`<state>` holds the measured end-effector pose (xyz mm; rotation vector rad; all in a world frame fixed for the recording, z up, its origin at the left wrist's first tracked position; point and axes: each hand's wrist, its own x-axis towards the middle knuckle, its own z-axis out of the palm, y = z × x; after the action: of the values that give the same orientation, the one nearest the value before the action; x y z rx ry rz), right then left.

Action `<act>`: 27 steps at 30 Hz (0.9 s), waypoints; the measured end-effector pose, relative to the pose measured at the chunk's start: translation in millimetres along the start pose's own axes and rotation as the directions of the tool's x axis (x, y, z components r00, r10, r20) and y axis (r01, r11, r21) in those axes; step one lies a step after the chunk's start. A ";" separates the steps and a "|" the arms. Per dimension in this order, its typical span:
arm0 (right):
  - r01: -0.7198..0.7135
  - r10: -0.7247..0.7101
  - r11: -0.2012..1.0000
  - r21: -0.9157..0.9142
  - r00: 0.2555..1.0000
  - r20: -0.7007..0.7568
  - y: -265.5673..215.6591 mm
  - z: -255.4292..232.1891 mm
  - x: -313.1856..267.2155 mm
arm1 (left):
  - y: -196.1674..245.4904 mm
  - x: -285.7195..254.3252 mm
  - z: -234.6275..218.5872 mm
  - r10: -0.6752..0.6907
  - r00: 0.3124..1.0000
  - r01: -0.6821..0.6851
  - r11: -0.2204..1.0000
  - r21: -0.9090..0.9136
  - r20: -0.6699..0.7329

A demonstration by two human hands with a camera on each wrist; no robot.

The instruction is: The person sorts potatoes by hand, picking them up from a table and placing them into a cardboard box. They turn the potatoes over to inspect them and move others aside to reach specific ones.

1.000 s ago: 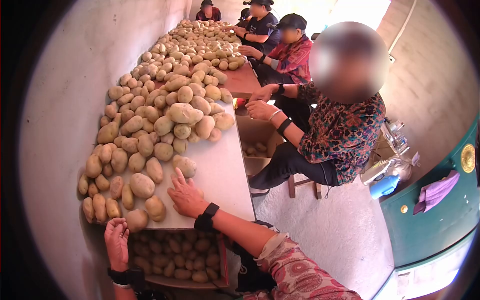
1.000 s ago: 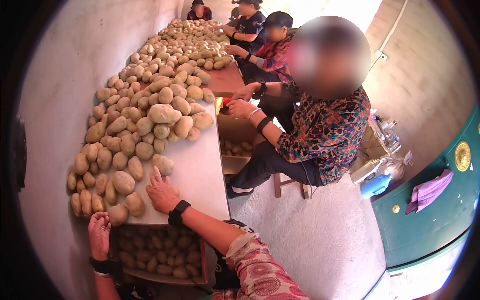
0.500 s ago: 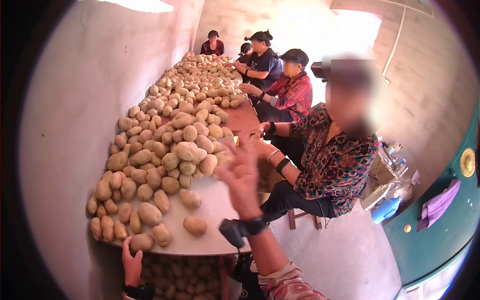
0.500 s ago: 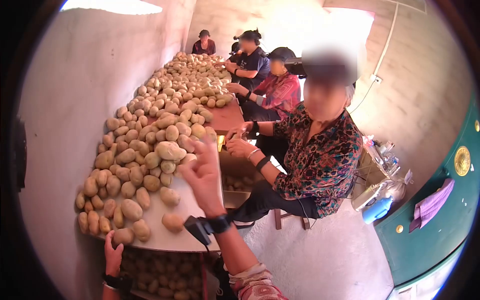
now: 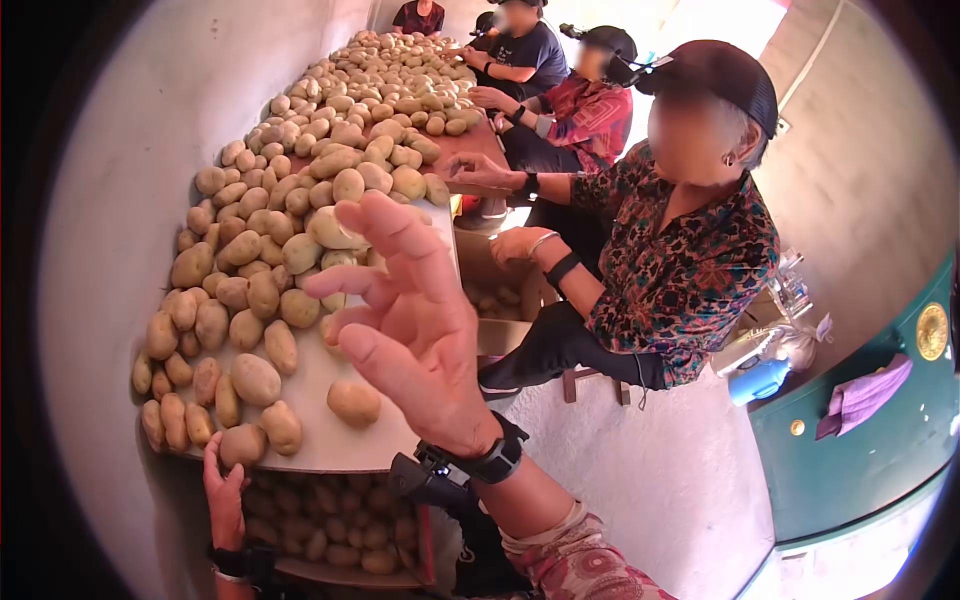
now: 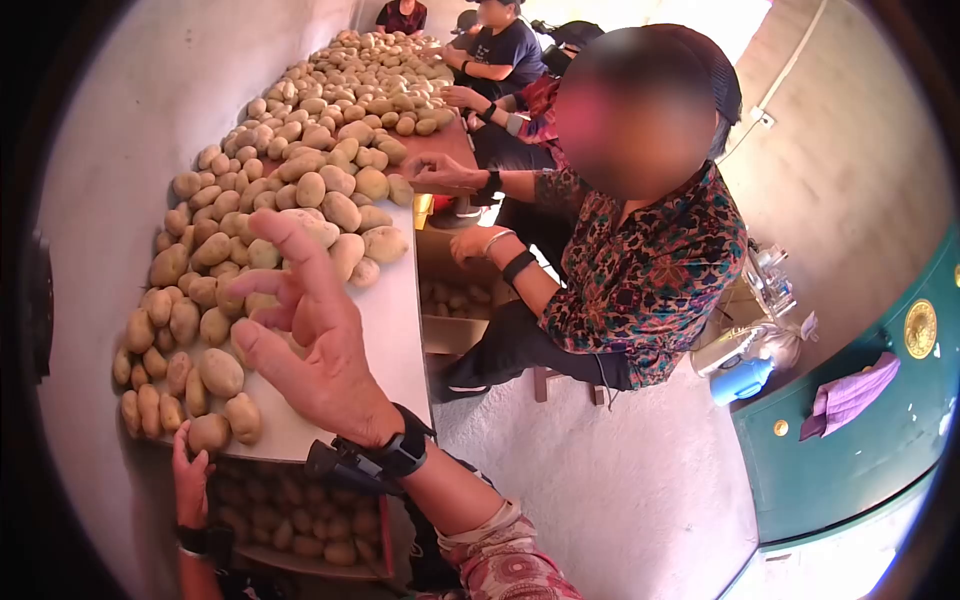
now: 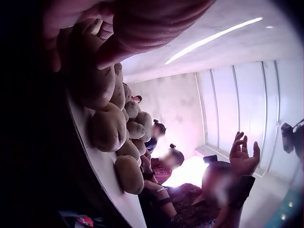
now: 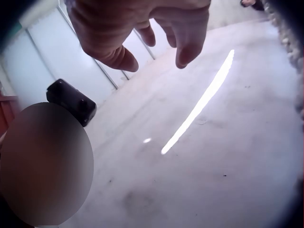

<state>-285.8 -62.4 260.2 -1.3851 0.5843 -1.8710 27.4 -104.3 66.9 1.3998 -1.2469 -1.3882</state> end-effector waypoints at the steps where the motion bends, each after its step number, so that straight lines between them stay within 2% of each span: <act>1: -0.047 0.047 0.999 0.008 0.999 0.021 2.1 0.7 -0.1 | 0.4 0.6 0.1 -0.003 1.000 0.003 1.000 0.000 -0.001; 15: -0.110 0.113 0.992 -0.067 0.992 0.054 22.7 -11.0 1.4 | 7.9 -4.4 4.9 -0.018 1.000 0.018 1.000 0.000 -0.005; 17: -0.144 0.142 0.987 -0.066 0.989 -0.034 31.3 -9.3 1.5 | 0.4 0.2 0.3 0.000 1.000 0.000 1.000 -0.031 -0.025; 18: -0.143 0.141 0.987 -0.068 0.990 -0.033 36.5 -13.6 2.3 | -5.4 2.9 -0.2 0.014 0.999 -0.017 0.998 -0.068 -0.036; 19: -0.191 0.239 0.888 -0.417 0.969 0.064 44.0 -22.1 2.9 | -11.7 4.3 1.2 0.013 0.999 -0.015 0.997 -0.070 -0.033; 20: -0.173 0.361 0.678 -0.714 0.925 0.119 53.9 -31.3 1.2 | -18.3 5.4 2.4 0.038 0.995 -0.050 0.989 -0.136 -0.091; 21: -0.093 0.381 0.475 -0.875 0.918 0.110 69.6 -38.1 -12.4 | -23.7 7.1 1.5 0.062 0.986 -0.092 0.976 -0.197 -0.154; 22: -0.001 0.396 0.239 -0.971 0.913 0.096 89.5 -44.3 -30.3 | -29.5 10.5 -2.8 0.067 0.986 -0.097 0.976 -0.196 -0.155; 23: -0.097 0.574 0.133 -0.986 0.819 -0.003 110.4 -52.5 -41.5 | -36.2 13.5 -7.6 0.015 0.985 -0.056 0.970 -0.237 -0.171; 24: -0.148 0.618 0.025 -0.989 0.780 -0.101 140.1 -58.2 -56.3 | -39.7 14.2 -8.9 -0.041 0.982 -0.013 0.959 -0.283 -0.186; 25: -0.146 0.619 0.024 -0.989 0.779 -0.100 137.1 -55.3 -55.6 | -32.6 11.2 -5.2 -0.042 0.981 -0.013 0.958 -0.285 -0.187; 27: -0.187 0.845 0.072 -0.980 0.533 -0.040 133.3 -47.0 -56.0 | -17.2 4.2 -0.4 -0.035 0.986 -0.005 0.971 -0.239 -0.162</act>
<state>-283.7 -106.7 114.7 -1.8439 1.7680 -0.1691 29.4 -104.9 49.3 1.3288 -0.9313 -1.3524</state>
